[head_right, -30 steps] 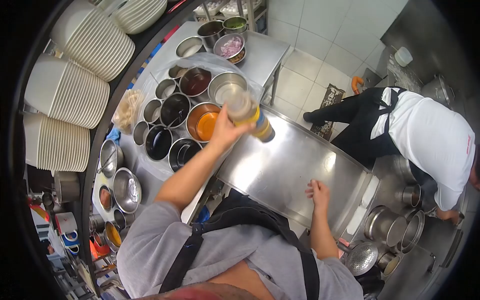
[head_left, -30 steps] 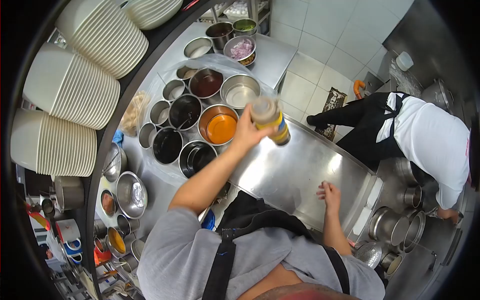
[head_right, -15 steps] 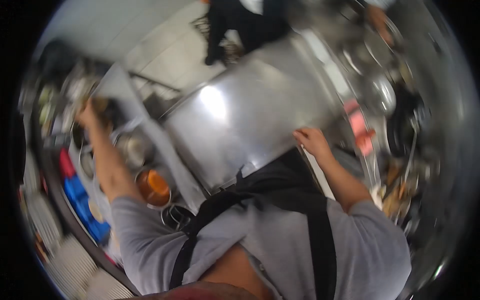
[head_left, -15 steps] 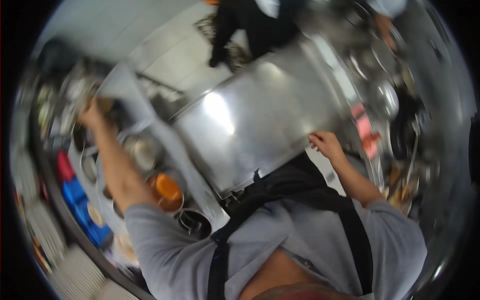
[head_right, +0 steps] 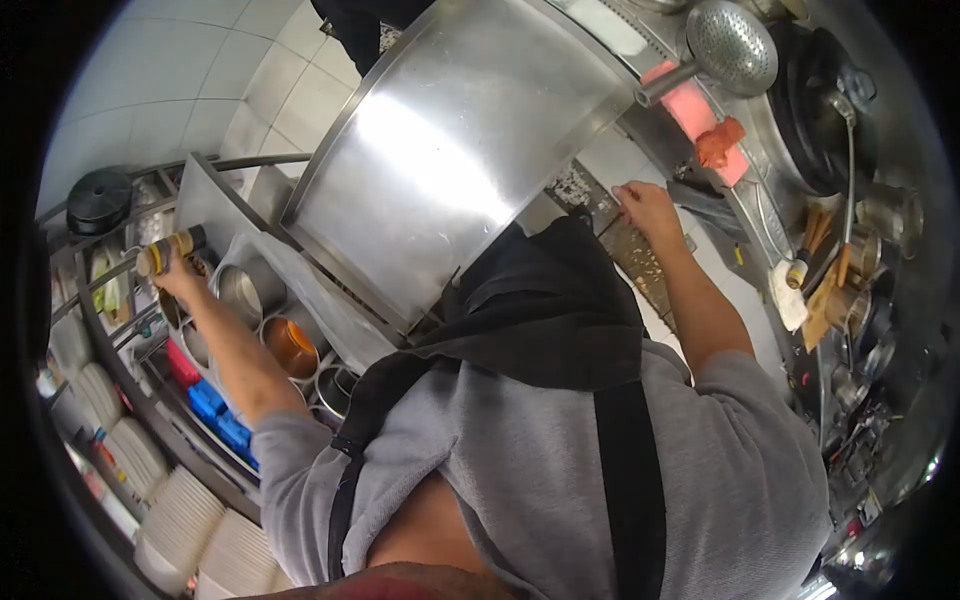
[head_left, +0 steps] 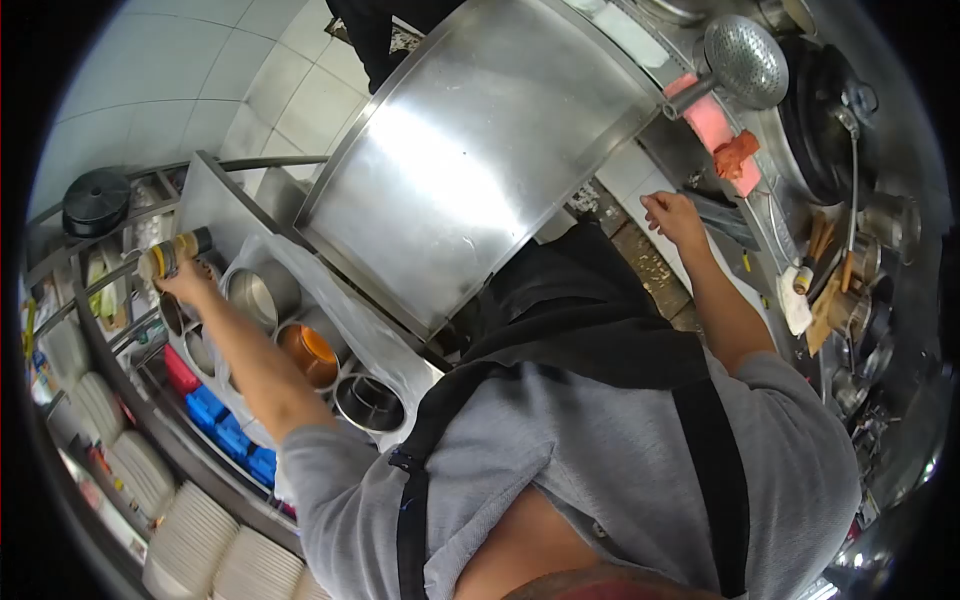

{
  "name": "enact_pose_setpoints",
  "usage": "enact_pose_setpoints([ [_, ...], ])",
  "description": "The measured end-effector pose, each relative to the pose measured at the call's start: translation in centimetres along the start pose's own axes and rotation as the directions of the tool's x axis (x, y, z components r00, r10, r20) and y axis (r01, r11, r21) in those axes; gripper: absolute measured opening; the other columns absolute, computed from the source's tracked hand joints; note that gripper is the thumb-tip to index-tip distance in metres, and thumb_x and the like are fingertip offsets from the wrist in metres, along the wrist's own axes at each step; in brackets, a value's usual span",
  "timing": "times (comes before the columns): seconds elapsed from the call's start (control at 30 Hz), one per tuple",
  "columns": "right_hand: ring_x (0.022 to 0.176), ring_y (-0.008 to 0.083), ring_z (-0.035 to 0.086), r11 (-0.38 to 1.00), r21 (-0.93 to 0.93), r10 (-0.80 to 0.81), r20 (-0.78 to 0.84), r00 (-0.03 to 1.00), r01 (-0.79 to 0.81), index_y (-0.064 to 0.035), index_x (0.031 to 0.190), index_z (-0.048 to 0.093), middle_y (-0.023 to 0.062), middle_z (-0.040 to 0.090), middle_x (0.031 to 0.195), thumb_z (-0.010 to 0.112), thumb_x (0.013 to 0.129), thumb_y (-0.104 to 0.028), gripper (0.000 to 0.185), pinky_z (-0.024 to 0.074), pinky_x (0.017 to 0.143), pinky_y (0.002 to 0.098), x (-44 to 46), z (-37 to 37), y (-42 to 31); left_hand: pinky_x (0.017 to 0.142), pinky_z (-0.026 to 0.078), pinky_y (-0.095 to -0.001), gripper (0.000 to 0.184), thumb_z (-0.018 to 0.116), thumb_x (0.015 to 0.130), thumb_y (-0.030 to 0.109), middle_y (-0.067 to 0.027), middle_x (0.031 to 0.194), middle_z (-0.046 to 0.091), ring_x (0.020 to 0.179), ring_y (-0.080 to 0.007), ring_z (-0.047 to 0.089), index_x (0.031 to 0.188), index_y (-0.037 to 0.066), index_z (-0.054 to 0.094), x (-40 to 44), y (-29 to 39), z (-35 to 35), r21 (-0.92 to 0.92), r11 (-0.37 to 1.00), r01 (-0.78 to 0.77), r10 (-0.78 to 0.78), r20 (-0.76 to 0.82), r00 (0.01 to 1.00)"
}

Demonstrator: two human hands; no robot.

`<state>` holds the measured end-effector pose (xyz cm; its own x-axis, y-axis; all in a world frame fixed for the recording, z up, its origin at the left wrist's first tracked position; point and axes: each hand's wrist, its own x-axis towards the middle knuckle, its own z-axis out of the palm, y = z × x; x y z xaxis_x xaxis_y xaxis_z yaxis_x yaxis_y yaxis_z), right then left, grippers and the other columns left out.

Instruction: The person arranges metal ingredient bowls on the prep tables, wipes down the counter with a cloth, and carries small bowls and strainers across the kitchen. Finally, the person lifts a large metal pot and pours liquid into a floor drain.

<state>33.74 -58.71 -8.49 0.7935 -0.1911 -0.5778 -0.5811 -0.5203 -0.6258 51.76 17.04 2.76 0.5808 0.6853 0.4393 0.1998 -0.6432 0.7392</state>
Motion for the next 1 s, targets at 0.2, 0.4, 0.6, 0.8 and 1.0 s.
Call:
enact_pose_setpoints([
  [0.2, 0.058, 0.0281, 0.061, 0.981, -0.034, -0.19, 0.077, 0.979, 0.193, -0.0012, 0.078, 0.066, 0.0144, 0.061, 0.061, 0.059, 0.084, -0.037, 0.037, 0.0477, 0.059, 0.0381, 2.9, -0.8, 5.6, 0.094, 0.042, -0.0337, 0.049, 0.07, 0.079, 0.01, -0.0146, 0.116, 0.055, 0.107, -0.0236, 0.053, 0.121, -0.002, 0.047, -25.9, 5.9, 0.2, -0.045, 0.992, -0.117, 0.124, 0.466, 0.876],
  [0.4, 0.08, 0.036, 0.061, 0.978, 0.066, -0.196, -0.007, 0.981, 0.196, -0.0017, 0.08, 0.065, 0.0193, 0.063, 0.081, 0.059, 0.082, -0.038, 0.037, 0.0471, 0.07, 0.0433, 0.0, -3.3, 9.6, 0.082, 0.05, -0.0382, 0.039, 0.064, 0.083, 0.026, -0.0215, 0.108, 0.062, 0.094, -0.0332, 0.063, 0.111, -0.002, 0.059, -45.6, 15.5, 5.5, 0.012, 0.908, -0.418, 0.163, 0.911, 0.38],
  [0.6, 0.058, 0.0286, 0.061, 0.985, 0.012, -0.17, -0.169, 0.971, 0.174, -0.0017, 0.08, 0.065, 0.0142, 0.061, 0.062, 0.056, 0.086, -0.036, 0.036, 0.0477, 0.058, 0.0375, -5.7, -6.5, 22.5, 0.077, 0.05, -0.0452, 0.028, 0.057, 0.084, 0.027, -0.0212, 0.093, 0.064, 0.086, -0.0379, 0.062, 0.098, 0.003, 0.063, -51.7, 16.8, 12.1, 0.034, 0.683, -0.73, 0.136, 0.976, 0.172],
  [0.8, 0.064, 0.0324, 0.063, 0.98, -0.147, 0.067, -0.377, 0.924, -0.132, 0.0021, 0.074, 0.063, 0.019, 0.061, 0.066, 0.057, 0.084, -0.034, 0.038, 0.0485, 0.062, 0.0394, -13.8, -10.8, 33.9, 0.075, 0.051, -0.047, 0.02, 0.051, 0.085, 0.024, -0.018, 0.087, 0.065, 0.083, -0.0368, 0.063, 0.09, 0.008, 0.062, -51.5, 20.6, 12.3, 0.168, 0.509, -0.845, 0.031, 0.977, 0.213],
  [1.0, 0.054, 0.0296, 0.062, 0.954, 0.098, 0.298, -0.311, 0.902, -0.282, 0.0031, 0.076, 0.065, 0.019, 0.061, 0.061, 0.054, 0.084, -0.03, 0.036, 0.0492, 0.059, 0.0396, -14.4, -11.7, 36.5, 0.08, 0.05, -0.0441, 0.024, 0.053, 0.082, 0.026, -0.0169, 0.091, 0.066, 0.088, -0.0367, 0.062, 0.089, 0.008, 0.066, -49.9, 20.1, 13.6, 0.268, 0.584, -0.767, -0.073, 0.958, 0.279],
])
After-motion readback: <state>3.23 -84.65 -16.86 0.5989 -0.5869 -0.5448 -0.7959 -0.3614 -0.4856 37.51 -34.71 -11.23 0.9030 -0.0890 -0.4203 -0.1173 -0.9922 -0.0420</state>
